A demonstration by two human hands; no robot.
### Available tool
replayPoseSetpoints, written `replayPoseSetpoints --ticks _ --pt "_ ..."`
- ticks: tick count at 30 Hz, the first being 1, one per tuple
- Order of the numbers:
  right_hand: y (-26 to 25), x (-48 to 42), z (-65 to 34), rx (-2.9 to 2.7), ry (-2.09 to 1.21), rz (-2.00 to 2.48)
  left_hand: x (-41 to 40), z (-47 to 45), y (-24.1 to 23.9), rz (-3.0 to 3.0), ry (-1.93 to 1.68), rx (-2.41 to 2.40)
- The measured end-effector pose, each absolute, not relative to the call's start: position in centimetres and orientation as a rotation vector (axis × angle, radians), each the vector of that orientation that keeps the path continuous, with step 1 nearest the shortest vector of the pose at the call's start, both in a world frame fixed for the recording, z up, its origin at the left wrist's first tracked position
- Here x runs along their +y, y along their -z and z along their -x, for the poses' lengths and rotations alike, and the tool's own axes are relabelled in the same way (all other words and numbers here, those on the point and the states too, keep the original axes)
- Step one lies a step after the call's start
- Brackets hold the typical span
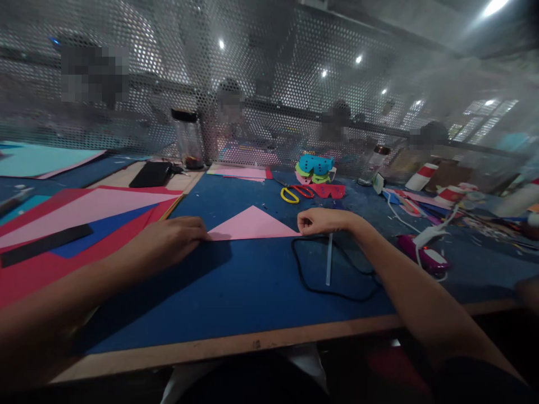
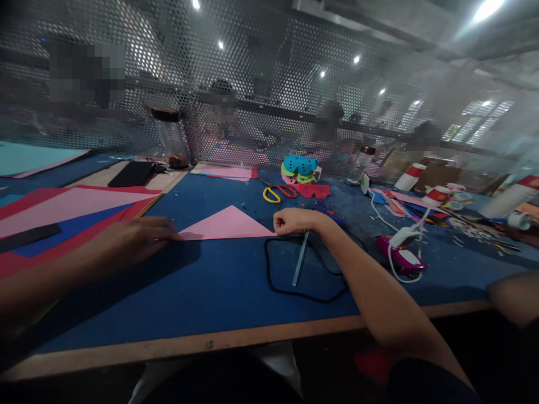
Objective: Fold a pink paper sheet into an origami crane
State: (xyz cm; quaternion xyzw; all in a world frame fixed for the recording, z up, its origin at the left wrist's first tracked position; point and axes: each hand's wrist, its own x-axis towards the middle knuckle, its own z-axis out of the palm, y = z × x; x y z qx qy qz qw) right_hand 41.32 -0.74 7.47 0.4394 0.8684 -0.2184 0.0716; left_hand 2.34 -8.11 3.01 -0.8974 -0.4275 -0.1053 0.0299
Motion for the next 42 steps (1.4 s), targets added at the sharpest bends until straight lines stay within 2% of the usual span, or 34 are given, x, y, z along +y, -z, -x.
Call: replayPoseSetpoints --ticks 19,25,31,37,42 --pt "-8.0 -0.8 -41.7 2.513 0.555 -1.391 -9.4 -1.6 -3.4 2.610 0.281 -1.455" --pt "-8.4 -1.9 -40.8 2.644 0.399 -1.626 -9.2 -2.1 -4.0 2.637 0.290 -1.523" --pt "-6.0 -3.4 -37.4 3.106 0.598 -1.169 -8.7 -2.2 -4.1 2.666 0.252 -1.512" --pt "-3.9 -3.0 -36.6 3.165 0.462 -1.084 -9.0 -2.7 -3.9 2.650 0.367 -1.511" --pt "-3.9 -3.3 -36.4 3.186 0.348 -1.113 -7.8 -4.8 -3.4 2.749 0.477 -1.189"
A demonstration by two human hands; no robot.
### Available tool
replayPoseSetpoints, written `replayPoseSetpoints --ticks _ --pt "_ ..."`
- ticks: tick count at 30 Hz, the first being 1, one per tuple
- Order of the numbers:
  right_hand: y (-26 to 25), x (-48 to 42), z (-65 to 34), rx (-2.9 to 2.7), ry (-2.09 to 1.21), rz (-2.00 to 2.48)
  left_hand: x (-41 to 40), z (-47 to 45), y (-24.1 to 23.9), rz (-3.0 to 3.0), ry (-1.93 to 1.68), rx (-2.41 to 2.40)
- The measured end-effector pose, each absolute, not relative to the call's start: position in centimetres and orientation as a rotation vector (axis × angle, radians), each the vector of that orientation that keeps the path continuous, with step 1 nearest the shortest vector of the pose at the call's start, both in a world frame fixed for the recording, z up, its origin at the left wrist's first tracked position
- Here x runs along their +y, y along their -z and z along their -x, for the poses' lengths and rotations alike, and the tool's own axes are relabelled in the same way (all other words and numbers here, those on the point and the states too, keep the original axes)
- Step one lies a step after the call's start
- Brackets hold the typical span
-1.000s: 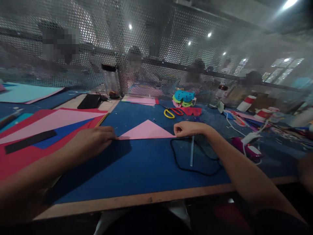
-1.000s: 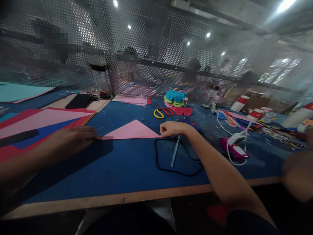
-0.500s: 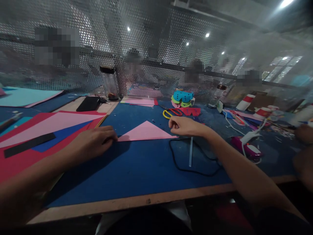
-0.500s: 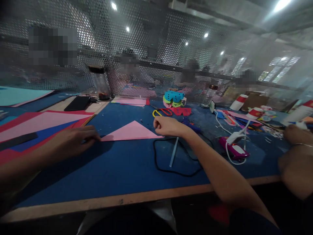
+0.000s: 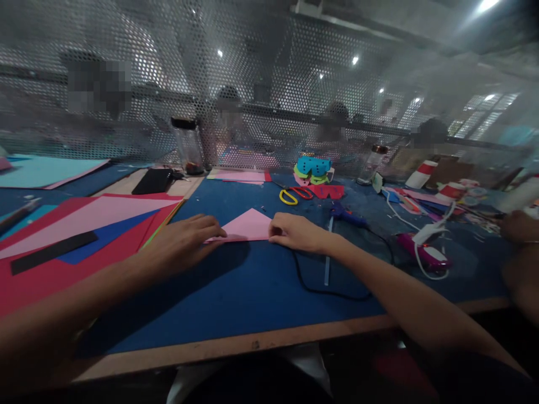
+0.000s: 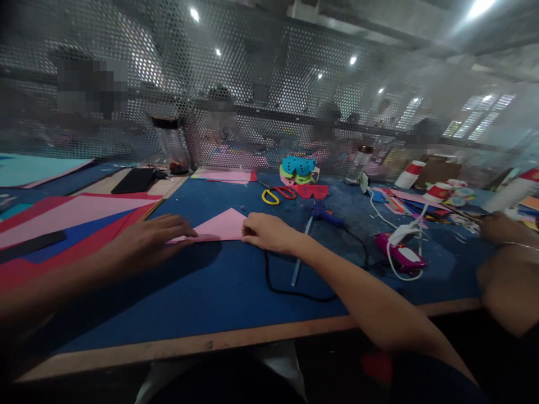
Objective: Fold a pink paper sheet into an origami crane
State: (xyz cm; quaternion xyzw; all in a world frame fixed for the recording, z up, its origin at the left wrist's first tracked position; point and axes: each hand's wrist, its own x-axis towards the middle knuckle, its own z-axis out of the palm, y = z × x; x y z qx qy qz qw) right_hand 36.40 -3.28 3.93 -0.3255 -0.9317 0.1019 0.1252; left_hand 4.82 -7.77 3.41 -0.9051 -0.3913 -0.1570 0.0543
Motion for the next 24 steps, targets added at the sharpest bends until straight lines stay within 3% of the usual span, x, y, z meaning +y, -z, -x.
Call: replayPoseSetpoints --ticks 16,24 --pt "-2.6 -3.2 -36.0 -2.729 0.007 0.833 -6.9 -7.6 -2.6 2.708 0.371 -1.070" --pt "-2.5 -3.2 -35.8 -2.728 0.049 0.808 -6.6 -7.4 -2.4 2.758 0.527 -1.049"
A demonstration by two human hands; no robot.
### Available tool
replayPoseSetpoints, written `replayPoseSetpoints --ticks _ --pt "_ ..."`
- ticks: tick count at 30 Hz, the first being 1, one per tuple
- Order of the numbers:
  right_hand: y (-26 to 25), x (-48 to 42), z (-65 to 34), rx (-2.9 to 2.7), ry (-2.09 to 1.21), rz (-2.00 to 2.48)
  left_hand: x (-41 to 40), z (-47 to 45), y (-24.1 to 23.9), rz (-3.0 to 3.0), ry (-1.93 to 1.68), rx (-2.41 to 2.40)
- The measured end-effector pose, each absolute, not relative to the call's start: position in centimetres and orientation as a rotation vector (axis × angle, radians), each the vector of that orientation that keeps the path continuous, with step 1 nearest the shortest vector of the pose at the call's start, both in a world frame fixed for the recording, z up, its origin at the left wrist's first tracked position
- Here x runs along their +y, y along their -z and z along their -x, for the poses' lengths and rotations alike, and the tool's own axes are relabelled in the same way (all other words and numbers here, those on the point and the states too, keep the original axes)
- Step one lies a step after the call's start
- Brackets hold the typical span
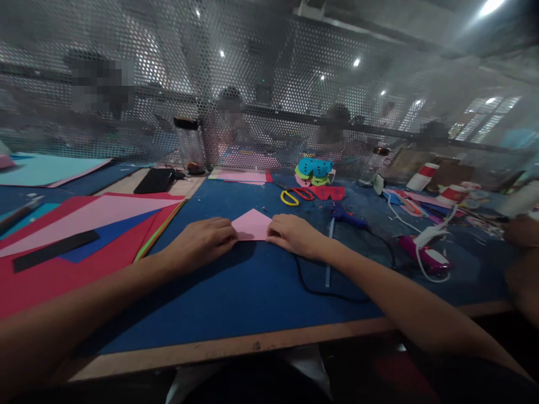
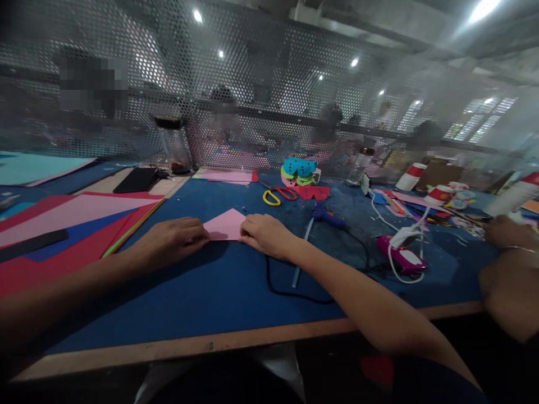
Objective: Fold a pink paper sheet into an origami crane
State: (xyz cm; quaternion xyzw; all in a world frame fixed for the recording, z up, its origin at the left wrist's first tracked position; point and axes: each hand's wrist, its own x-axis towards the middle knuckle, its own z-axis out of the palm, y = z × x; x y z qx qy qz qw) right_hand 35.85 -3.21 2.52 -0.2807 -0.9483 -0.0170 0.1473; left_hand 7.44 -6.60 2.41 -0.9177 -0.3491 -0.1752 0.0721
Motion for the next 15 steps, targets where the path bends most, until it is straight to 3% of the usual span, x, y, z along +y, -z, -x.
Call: replayPoseSetpoints --ticks 15 --pt "-2.80 -3.75 -35.58 -2.780 0.046 0.807 -6.44 -7.11 -1.93 2.865 0.632 -1.254"
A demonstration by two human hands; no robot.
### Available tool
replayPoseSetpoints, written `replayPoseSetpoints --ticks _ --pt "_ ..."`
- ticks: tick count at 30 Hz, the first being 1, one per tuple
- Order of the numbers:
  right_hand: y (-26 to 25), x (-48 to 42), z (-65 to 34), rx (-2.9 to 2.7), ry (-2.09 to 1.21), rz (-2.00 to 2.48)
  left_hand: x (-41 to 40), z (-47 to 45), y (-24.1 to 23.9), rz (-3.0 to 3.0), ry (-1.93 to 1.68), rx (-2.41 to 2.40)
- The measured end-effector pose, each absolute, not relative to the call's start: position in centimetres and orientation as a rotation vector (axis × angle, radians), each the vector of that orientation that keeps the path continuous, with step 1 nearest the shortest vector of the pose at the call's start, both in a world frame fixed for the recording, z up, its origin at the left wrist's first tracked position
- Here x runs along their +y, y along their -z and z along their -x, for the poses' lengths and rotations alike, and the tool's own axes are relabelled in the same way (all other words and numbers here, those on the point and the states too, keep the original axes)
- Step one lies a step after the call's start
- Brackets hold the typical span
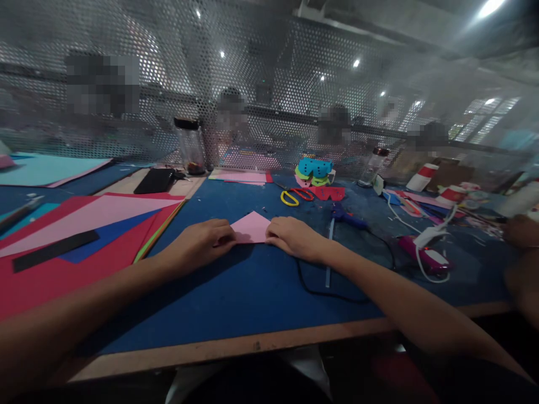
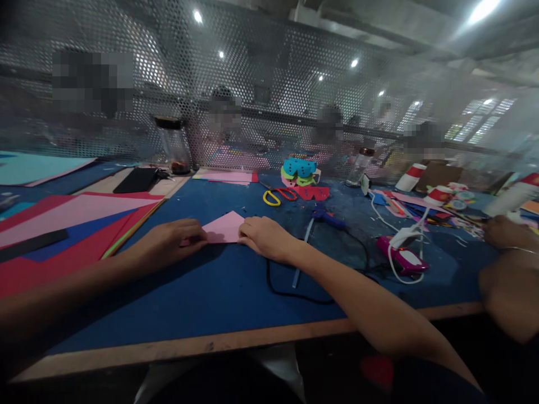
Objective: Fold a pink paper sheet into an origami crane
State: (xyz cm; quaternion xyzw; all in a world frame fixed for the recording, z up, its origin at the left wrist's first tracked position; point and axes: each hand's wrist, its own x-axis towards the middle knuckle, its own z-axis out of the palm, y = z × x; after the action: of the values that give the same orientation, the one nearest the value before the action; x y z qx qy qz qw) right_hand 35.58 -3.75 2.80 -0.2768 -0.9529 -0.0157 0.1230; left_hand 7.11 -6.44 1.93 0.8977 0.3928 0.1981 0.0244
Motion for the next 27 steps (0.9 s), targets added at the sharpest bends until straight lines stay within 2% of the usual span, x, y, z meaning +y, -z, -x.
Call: replayPoseSetpoints --ticks 13,27 --pt "-3.6 -3.6 -35.5 -2.707 -0.176 1.161 -5.4 -6.2 -2.2 -2.514 -0.578 1.321" --pt "-3.8 -3.0 -36.1 -2.688 -0.272 1.248 -4.9 -5.3 -3.0 -2.391 -0.456 1.424"
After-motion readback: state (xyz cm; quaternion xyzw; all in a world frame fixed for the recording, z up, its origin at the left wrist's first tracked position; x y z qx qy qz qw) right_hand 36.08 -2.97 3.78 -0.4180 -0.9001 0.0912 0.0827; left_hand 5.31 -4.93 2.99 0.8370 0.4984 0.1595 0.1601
